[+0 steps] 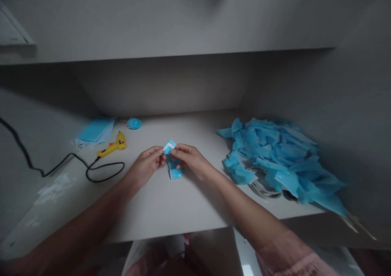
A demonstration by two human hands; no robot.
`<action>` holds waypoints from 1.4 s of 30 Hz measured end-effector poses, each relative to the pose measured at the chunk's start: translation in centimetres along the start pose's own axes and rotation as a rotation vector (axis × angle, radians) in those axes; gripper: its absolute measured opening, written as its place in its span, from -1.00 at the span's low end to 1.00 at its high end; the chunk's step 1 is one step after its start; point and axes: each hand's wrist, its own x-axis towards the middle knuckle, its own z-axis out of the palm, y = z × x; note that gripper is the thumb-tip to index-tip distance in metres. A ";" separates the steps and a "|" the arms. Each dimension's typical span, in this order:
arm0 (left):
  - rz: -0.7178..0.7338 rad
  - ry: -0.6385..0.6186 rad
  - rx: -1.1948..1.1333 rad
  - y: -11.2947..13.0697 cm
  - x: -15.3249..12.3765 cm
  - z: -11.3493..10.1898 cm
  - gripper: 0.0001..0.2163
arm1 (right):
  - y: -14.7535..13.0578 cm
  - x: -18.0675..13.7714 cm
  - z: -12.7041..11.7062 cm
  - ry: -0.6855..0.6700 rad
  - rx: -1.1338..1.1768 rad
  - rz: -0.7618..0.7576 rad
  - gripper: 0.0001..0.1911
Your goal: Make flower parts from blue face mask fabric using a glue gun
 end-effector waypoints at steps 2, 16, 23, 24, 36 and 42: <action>0.013 0.012 0.014 -0.2 -0.1 0.0 -0.77 | 0.2 0.4 0.6 0.025 0.035 0.006 -0.73; 0.136 0.063 0.317 1.1 -0.1 -0.9 -0.80 | -0.5 2.4 0.0 -0.064 -0.388 -0.097 -0.76; 0.102 0.049 0.370 0.8 0.2 -1.3 -0.85 | -0.2 2.5 -0.3 -0.034 -0.419 -0.207 -0.77; 0.095 0.055 0.360 0.6 0.3 -1.4 -0.85 | -0.1 2.4 -0.4 0.007 -0.358 -0.216 -0.75; 0.121 0.157 0.311 -0.2 0.5 -1.5 -0.83 | 0.3 1.4 -0.5 -0.011 -0.320 -0.091 -0.72; 0.102 0.141 0.308 -0.7 0.5 -1.5 -0.85 | 1.2 1.6 -0.6 0.007 -0.283 -0.069 -0.74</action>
